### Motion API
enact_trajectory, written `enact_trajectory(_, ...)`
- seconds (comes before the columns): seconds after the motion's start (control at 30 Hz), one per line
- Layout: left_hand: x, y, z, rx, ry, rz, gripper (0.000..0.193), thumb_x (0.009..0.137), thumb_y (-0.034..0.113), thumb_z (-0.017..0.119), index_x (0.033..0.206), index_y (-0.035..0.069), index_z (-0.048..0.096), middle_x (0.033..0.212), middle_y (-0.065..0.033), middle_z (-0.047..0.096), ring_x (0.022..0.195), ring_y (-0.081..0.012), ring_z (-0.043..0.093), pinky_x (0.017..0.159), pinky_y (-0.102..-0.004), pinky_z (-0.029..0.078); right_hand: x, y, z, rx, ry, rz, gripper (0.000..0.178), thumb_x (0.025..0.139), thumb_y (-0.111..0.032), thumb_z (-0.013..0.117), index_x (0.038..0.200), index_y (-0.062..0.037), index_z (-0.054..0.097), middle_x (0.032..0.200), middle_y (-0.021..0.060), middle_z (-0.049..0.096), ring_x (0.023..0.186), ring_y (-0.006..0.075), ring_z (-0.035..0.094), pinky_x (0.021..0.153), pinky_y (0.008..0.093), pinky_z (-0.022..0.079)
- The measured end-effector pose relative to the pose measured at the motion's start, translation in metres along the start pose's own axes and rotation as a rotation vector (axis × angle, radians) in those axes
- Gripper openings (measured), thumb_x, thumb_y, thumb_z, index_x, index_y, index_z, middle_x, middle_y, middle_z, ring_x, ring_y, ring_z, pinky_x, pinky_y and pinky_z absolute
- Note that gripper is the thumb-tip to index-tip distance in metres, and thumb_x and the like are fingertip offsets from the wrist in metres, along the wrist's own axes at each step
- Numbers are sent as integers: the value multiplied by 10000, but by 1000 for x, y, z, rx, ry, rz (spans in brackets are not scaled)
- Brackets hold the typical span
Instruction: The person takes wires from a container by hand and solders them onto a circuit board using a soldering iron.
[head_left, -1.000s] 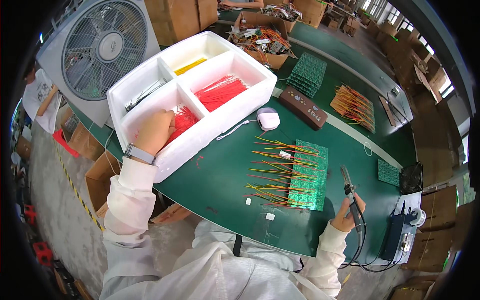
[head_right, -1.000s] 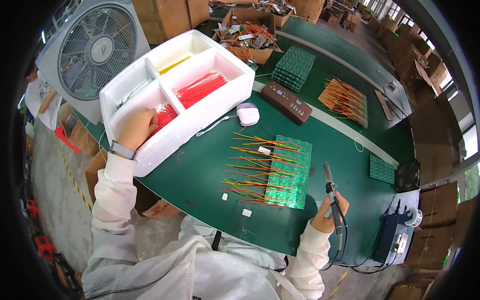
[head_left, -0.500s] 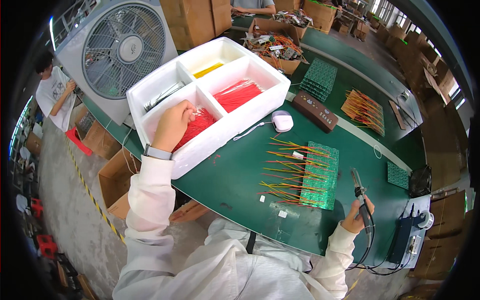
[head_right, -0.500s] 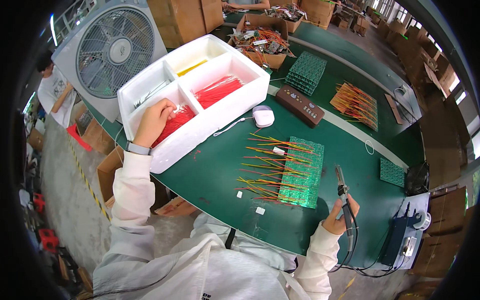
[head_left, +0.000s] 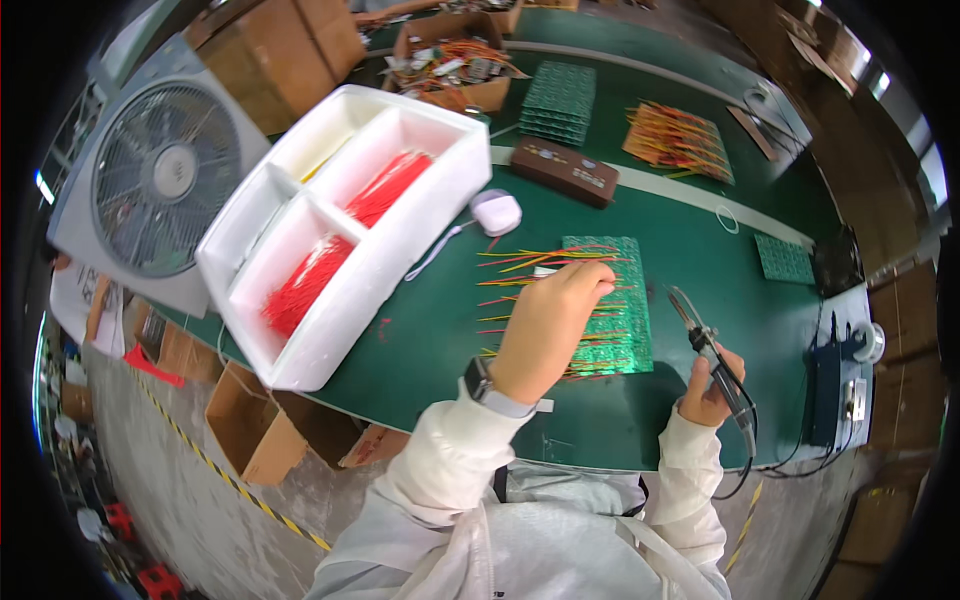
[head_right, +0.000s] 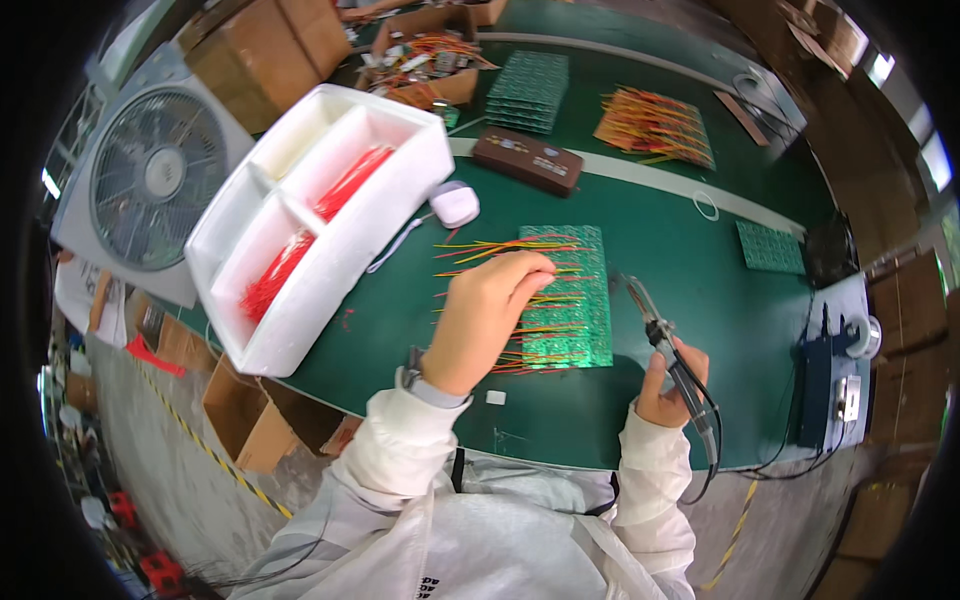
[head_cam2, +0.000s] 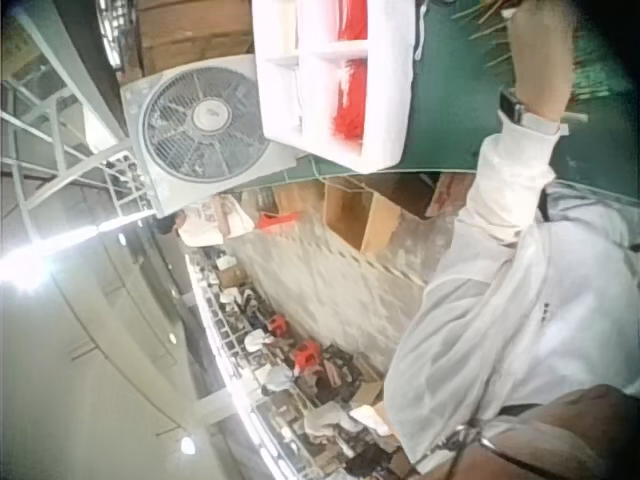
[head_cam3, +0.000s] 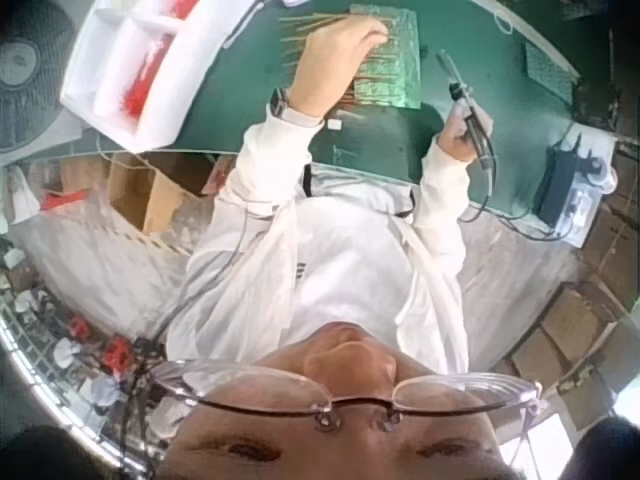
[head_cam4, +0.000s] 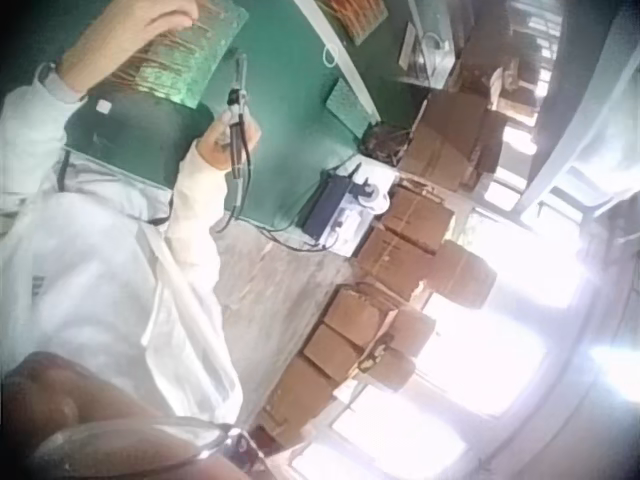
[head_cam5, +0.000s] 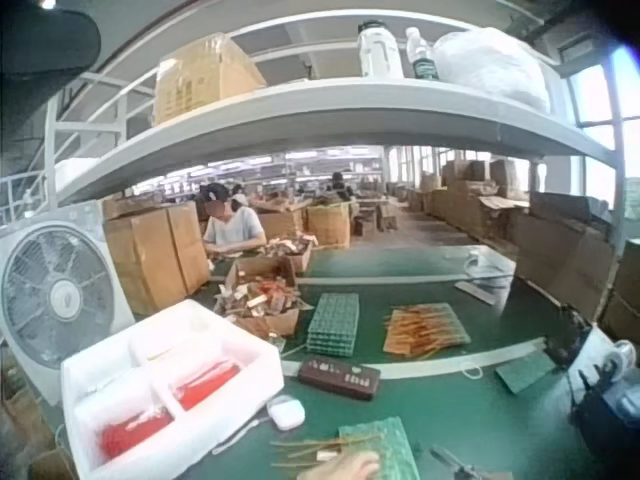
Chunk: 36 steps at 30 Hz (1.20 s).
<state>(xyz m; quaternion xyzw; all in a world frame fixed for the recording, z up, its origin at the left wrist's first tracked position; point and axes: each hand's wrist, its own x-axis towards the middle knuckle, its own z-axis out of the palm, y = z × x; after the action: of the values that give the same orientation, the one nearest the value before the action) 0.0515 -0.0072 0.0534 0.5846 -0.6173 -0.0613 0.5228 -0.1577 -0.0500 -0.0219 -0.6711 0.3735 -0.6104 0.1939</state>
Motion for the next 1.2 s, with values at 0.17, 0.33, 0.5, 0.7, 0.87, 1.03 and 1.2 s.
enact_trajectory(0.17,-5,-29,51,28,8,-30,79,733,11,581,768,-6,513,712,-87,523,598,-190,531,537,-287,424,3,-2,4,-5,12,-16,212,727,-36,586,922,15,522,770,93,509,678,160,480,641,253,390)
enact_trajectory(0.33,-8,-41,62,-20,-132,-83,99,711,-33,579,771,-3,507,720,-63,501,627,-164,512,559,-259,420,3,-2,-1,-30,13,40,242,722,-84,613,922,10,515,757,93,517,647,151,473,612,248,385)
enact_trajectory(0.5,-3,-33,67,59,-211,-43,100,697,-33,587,766,5,524,734,-58,502,655,-174,511,599,-269,421,-1,-1,-4,14,33,220,250,724,-96,610,906,29,492,742,105,522,639,150,483,617,247,395)
enact_trajectory(0.7,-9,-32,71,125,-226,-23,120,689,-20,604,789,32,564,738,-53,516,665,-181,511,599,-285,408,-1,-2,-7,66,38,256,267,728,-132,614,869,45,472,757,118,532,640,149,491,616,249,404)
enact_trajectory(0.87,-11,-34,74,212,-246,-9,105,700,28,618,789,51,567,740,-39,520,667,-175,502,622,-281,384,-4,3,-6,71,40,277,281,729,-140,619,880,41,465,757,114,527,639,149,489,613,246,402)
enact_trajectory(1.03,-11,-38,79,208,-257,-18,110,701,21,610,787,49,547,732,-40,505,650,-173,479,616,-285,375,-2,1,-7,88,23,298,278,724,-140,622,874,30,460,756,109,526,637,150,489,612,248,405)
enact_trajectory(1.2,-12,-41,83,227,-265,-15,111,697,23,605,773,50,529,712,-38,484,646,-179,464,611,-297,365,0,1,-8,82,9,283,268,725,-140,618,862,28,461,748,107,527,630,148,493,601,249,412)
